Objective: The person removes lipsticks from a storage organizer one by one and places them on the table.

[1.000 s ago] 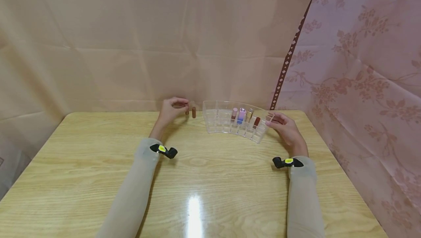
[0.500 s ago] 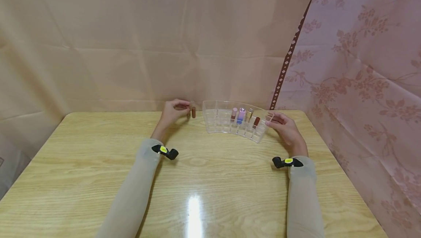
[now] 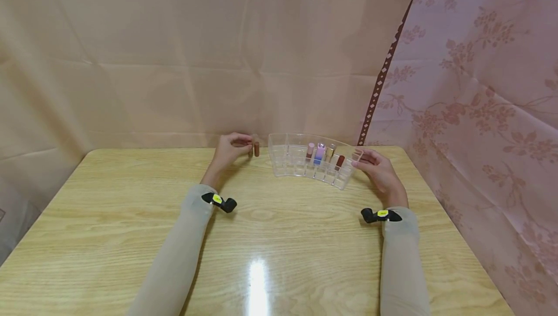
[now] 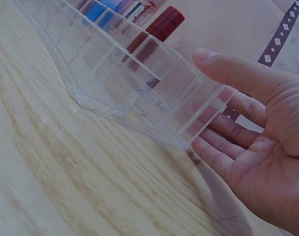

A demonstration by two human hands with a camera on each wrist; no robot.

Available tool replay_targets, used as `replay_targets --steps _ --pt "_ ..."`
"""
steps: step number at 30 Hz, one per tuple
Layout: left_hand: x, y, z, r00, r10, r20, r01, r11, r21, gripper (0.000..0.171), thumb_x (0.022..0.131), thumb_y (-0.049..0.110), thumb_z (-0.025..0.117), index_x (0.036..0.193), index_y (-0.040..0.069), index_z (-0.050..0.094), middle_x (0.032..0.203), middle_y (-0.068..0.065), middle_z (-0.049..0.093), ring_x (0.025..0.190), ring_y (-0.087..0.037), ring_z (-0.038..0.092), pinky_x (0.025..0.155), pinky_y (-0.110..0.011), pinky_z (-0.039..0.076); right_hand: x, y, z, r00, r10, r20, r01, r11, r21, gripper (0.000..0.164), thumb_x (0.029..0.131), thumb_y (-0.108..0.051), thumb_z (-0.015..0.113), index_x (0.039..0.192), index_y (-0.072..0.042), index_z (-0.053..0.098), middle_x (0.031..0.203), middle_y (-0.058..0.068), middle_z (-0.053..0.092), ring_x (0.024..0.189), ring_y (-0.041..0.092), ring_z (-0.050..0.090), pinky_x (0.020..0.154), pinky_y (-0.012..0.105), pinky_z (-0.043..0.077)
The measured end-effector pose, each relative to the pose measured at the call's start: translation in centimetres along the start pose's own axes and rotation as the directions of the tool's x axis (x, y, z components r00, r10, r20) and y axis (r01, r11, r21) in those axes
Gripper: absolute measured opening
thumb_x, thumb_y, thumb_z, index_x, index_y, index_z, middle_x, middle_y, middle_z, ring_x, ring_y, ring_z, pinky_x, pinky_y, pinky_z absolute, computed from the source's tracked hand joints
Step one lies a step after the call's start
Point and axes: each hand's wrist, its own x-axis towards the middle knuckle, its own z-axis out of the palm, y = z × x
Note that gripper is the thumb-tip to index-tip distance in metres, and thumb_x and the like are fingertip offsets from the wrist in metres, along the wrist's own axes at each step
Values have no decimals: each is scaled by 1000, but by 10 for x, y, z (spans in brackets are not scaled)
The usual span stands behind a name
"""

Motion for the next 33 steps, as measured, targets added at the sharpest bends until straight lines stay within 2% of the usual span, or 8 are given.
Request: replay_targets --steps 10,15,20,33 --pt "0 -1 0 1000 -2 3 2 1000 8 20 87 -5 75 107 -9 74 114 -26 72 97 -32 72 84 -23 58 0 0 0 1000 -1 8 2 1000 -16 61 98 -2 64 152 2 35 125 -13 62 113 -6 63 94 10 51" --pt "-1 -1 -1 1000 -4 -1 4 1000 23 20 87 -5 75 107 -8 75 112 -26 73 96 -31 73 85 -27 60 1 0 0 1000 6 -2 -6 999 -37 59 98 -4 66 152 -3 40 125 -15 63 114 -5 61 94 10 51" --pt "0 -3 0 1000 -11 -1 11 1000 15 20 87 -5 75 107 -8 75 112 -26 73 95 -30 73 83 -24 59 1 0 1 1000 14 -4 -14 998 -69 55 98 -6 67 149 -8 44 126 -15 62 115 -5 60 94 10 51" --pt "-1 -4 0 1000 -4 -1 4 1000 2 21 86 -7 74 107 -10 74 111 -28 73 94 -33 73 81 -21 58 -1 -1 2 1000 3 1 -4 1000 14 60 98 0 64 151 2 36 125 -12 62 113 -4 64 94 11 51"
